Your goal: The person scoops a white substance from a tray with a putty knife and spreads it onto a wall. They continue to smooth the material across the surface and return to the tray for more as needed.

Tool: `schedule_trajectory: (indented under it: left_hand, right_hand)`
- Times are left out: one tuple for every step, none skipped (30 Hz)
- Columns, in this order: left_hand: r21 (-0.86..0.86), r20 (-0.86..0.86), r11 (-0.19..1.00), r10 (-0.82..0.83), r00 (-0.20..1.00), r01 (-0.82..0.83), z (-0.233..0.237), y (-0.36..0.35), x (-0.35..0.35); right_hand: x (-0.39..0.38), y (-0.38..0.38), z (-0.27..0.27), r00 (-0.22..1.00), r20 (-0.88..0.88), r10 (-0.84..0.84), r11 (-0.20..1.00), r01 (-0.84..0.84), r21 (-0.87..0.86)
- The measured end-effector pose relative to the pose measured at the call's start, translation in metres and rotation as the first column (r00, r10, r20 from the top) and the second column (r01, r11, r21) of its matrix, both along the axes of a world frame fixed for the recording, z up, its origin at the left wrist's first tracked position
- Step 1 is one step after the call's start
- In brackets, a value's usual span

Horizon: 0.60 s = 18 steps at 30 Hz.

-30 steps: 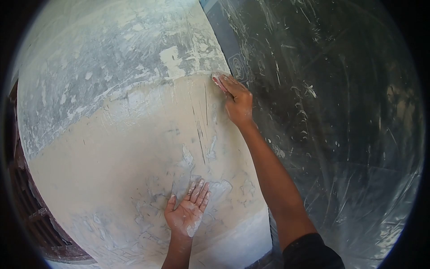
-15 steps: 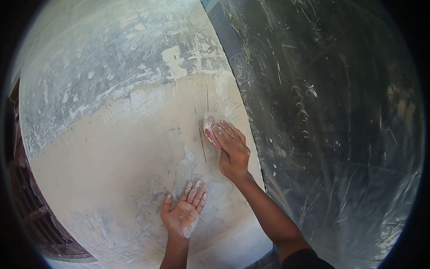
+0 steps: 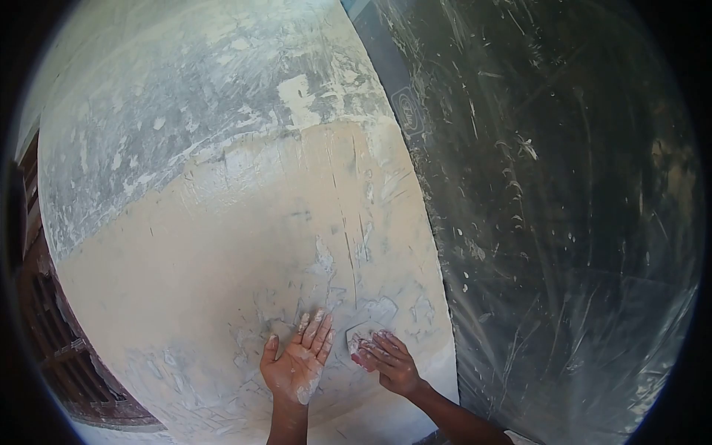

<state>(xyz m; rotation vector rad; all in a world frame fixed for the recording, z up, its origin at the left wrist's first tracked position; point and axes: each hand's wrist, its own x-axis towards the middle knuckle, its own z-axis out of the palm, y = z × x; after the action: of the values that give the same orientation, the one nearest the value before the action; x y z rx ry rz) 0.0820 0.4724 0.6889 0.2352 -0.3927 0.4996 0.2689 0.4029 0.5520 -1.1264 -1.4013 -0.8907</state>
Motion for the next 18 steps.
schedule_trajectory:
  left_hand:
    - [-0.019, 0.005, 1.0, 0.0, 1.0, 0.0, 0.001, 0.0, 0.0]
    - [-0.019, 0.005, 1.0, 0.0, 1.0, 0.0, 0.002, 0.0, 0.001]
    - [-0.022, 0.003, 1.0, 0.001, 1.0, -0.001, 0.003, -0.002, 0.001]
    - [-0.024, -0.001, 1.0, 0.002, 1.0, -0.003, 0.003, -0.003, 0.001]
    - [-0.024, 0.001, 1.0, 0.003, 1.0, -0.003, 0.004, -0.003, 0.001]
    - [-0.013, 0.004, 1.0, 0.003, 1.0, -0.003, 0.004, -0.004, 0.002]
    - [-0.003, 0.007, 1.0, 0.003, 1.0, -0.003, 0.005, -0.004, 0.001]
    - [-0.003, 0.009, 1.0, 0.003, 1.0, -0.003, 0.005, -0.005, 0.001]
    - [-0.006, 0.012, 1.0, 0.008, 1.0, -0.008, 0.006, -0.005, 0.001]
    - [-0.011, 0.012, 1.0, 0.014, 1.0, -0.014, 0.005, -0.006, -0.001]
    - [-0.014, 0.011, 1.0, 0.015, 1.0, -0.015, 0.004, -0.006, -0.003]
    - [-0.017, 0.012, 1.0, 0.02, 1.0, -0.02, 0.005, -0.006, -0.004]
    - [-0.019, 0.013, 1.0, 0.024, 1.0, -0.024, 0.006, -0.006, -0.004]
    - [-0.021, 0.01, 0.999, 0.025, 1.0, -0.025, 0.006, -0.006, -0.006]
    - [-0.014, 0.014, 1.0, 0.025, 1.0, -0.025, 0.006, -0.005, -0.007]
    - [-0.006, 0.02, 1.0, 0.025, 0.999, -0.025, 0.007, -0.004, -0.007]
    - [-0.005, 0.022, 1.0, 0.027, 0.999, -0.027, 0.006, -0.003, -0.008]
    - [-0.003, 0.025, 1.0, 0.025, 0.999, -0.025, 0.007, -0.002, -0.009]
  right_hand:
    - [-0.002, -0.007, 0.015, 1.0, -0.007, 0.013, 0.999, -0.012, 0.039]
    - [0.005, -0.009, 0.041, 1.0, 0.002, -0.001, 0.991, 0.001, 0.133]
    - [0.014, -0.011, 0.084, 1.0, 0.005, -0.015, 0.975, 0.014, 0.223]
    - [0.025, -0.011, 0.129, 0.997, 0.035, -0.064, 0.949, 0.05, 0.31]
    - [0.034, -0.01, 0.177, 0.995, 0.038, -0.092, 0.922, 0.07, 0.382]
    - [0.045, -0.005, 0.22, 0.989, 0.065, -0.13, 0.894, 0.088, 0.44]
    - [0.058, 0.004, 0.254, 0.991, 0.057, -0.12, 0.888, 0.081, 0.452]
    - [0.07, 0.015, 0.278, 0.989, 0.067, -0.129, 0.879, 0.083, 0.469]
    - [0.074, 0.023, 0.284, 0.989, 0.069, -0.129, 0.879, 0.082, 0.469]
    - [0.077, 0.031, 0.286, 0.988, 0.064, -0.137, 0.897, 0.097, 0.431]
    - [0.08, 0.038, 0.284, 0.988, 0.059, -0.145, 0.914, 0.11, 0.391]
    - [0.075, 0.044, 0.262, 0.986, 0.057, -0.155, 0.922, 0.123, 0.367]
    - [0.064, 0.044, 0.228, 0.986, 0.072, -0.15, 0.933, 0.117, 0.339]
    - [0.053, 0.044, 0.183, 0.986, 0.069, -0.151, 0.956, 0.127, 0.265]
    - [0.034, 0.037, 0.136, 0.989, 0.05, -0.14, 0.974, 0.128, 0.187]
    - [0.021, 0.039, 0.077, 0.992, 0.031, -0.121, 0.984, 0.116, 0.132]
    - [0.006, 0.031, 0.026, 0.995, 0.024, -0.096, 0.995, 0.095, 0.036]
    - [-0.01, 0.018, -0.013, 0.995, -0.011, -0.095, 0.992, 0.094, -0.083]
